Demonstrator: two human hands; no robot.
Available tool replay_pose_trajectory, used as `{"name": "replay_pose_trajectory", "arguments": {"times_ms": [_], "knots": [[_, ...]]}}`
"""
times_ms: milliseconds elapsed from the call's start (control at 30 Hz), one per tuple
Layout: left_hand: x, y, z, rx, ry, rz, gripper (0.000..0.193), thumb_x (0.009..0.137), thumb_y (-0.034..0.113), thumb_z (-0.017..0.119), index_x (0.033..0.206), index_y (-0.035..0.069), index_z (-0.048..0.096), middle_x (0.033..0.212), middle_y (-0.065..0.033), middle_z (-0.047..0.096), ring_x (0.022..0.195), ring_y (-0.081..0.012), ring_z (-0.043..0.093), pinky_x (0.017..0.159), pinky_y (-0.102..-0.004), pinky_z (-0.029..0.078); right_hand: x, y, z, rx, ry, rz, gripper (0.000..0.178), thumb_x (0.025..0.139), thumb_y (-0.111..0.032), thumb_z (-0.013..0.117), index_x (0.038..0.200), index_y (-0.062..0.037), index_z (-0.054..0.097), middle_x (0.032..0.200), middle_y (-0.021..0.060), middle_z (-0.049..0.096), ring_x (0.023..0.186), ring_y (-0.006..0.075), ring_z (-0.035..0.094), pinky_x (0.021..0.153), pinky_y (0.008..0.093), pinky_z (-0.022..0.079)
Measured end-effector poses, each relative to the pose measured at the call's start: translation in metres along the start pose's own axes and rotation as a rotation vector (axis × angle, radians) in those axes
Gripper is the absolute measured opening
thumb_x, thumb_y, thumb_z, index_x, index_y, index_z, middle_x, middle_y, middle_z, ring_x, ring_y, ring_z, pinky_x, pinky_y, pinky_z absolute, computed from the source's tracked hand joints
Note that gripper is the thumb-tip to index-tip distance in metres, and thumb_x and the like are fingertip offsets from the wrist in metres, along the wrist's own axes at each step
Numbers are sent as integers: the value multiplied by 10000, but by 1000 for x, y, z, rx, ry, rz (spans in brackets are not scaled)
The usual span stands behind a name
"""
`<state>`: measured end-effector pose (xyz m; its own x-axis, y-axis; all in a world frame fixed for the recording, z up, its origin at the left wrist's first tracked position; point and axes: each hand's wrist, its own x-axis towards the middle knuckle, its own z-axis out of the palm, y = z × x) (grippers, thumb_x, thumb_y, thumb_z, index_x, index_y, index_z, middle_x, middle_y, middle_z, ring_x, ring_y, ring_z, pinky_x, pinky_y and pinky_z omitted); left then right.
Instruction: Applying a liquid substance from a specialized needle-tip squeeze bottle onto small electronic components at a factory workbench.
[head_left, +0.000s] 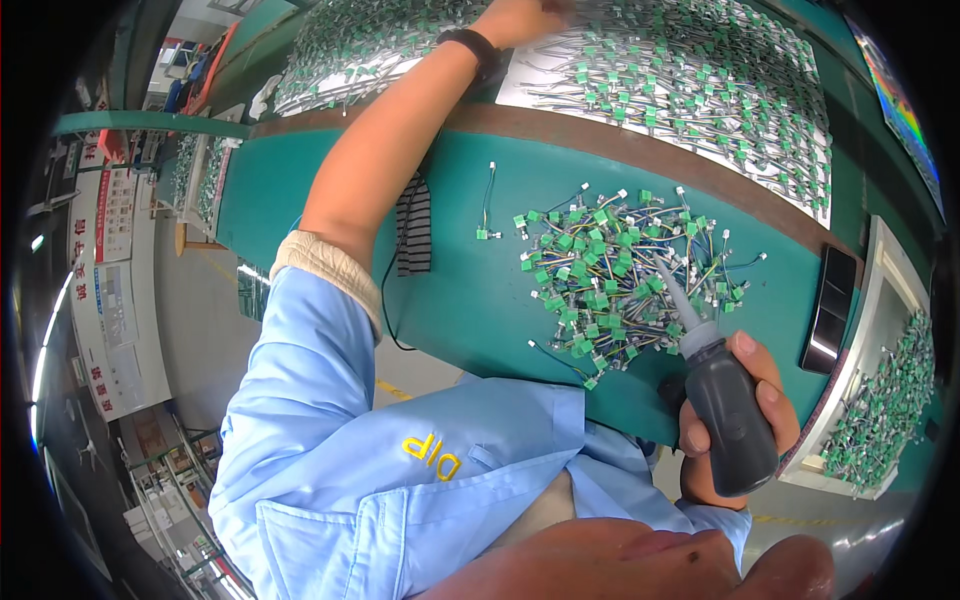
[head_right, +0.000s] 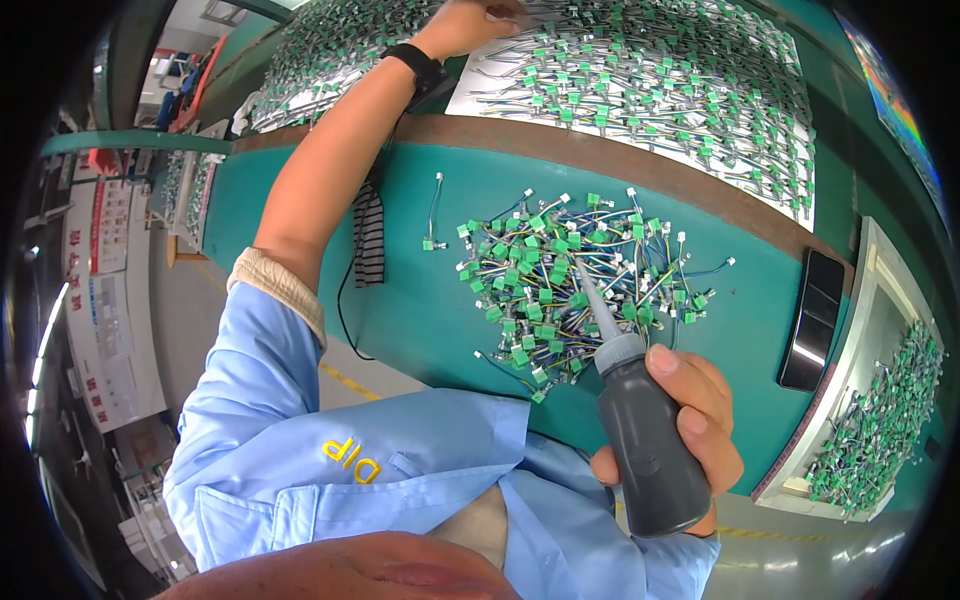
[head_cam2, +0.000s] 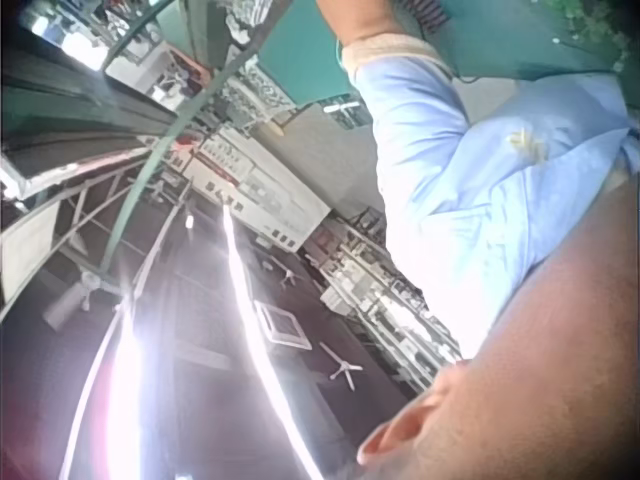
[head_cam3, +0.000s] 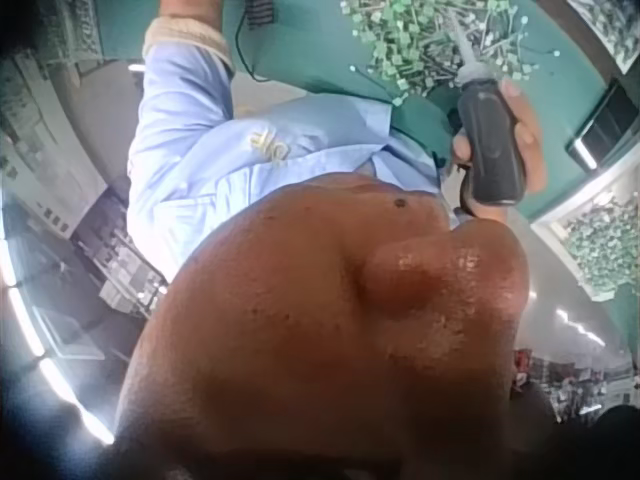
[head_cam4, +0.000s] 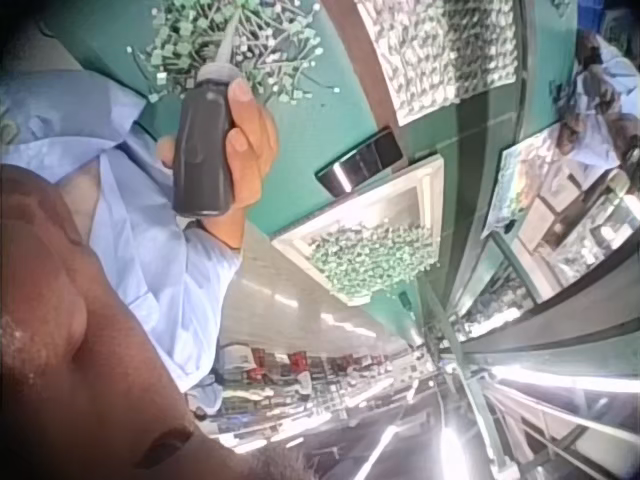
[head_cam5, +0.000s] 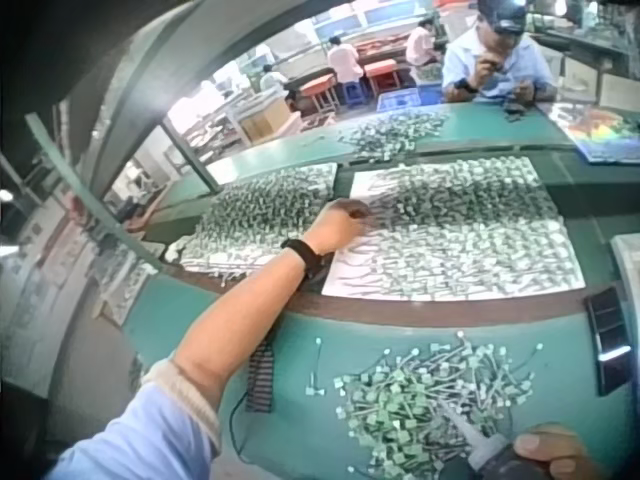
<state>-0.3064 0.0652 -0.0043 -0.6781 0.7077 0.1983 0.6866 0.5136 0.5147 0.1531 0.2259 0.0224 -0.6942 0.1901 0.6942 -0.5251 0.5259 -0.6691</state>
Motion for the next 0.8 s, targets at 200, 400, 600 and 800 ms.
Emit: {"name": "replay_pose_trajectory", "arguments": {"times_ms": [200, 400, 600, 800], "knots": [[-81, 80, -71, 34, -268, 245, 122, 821, 54, 666, 920, -11, 691, 875, -112, 686, 785, -225, 653, 727, -353, 514, 3, 32, 19, -187, 263, -237, 641, 962, -531, 532, 1244, 10, 336, 1056, 333, 626, 818, 352, 687, 699, 387, 583], [-195, 73, -53, 39, -682, 456, 95, 922, 37, 604, 998, -3, 645, 975, -72, 620, 942, -232, 621, 815, -340, 499, 8, 33, 23, -307, 432, -462, 685, 983, -580, 431, 1164, 76, 361, 893, 395, 620, 763, 393, 690, 652, 429, 593], [-230, 60, -51, -4, -629, 245, 79, 888, 66, 651, 952, 29, 622, 998, -67, 584, 1007, -265, 562, 860, -380, 474, 6, 11, 24, -407, 286, -109, 658, 979, -573, 436, 1140, 64, 387, 888, 373, 636, 754, 389, 682, 654, 423, 586], [-244, 53, -51, -3, -519, 298, 104, 906, 114, 644, 973, 42, 607, 985, -61, 581, 977, -259, 556, 865, -390, 466, 5, 9, 23, -385, 282, -76, 631, 975, -558, 449, 1130, 51, 391, 894, 374, 638, 754, 389, 676, 659, 413, 581]]}}
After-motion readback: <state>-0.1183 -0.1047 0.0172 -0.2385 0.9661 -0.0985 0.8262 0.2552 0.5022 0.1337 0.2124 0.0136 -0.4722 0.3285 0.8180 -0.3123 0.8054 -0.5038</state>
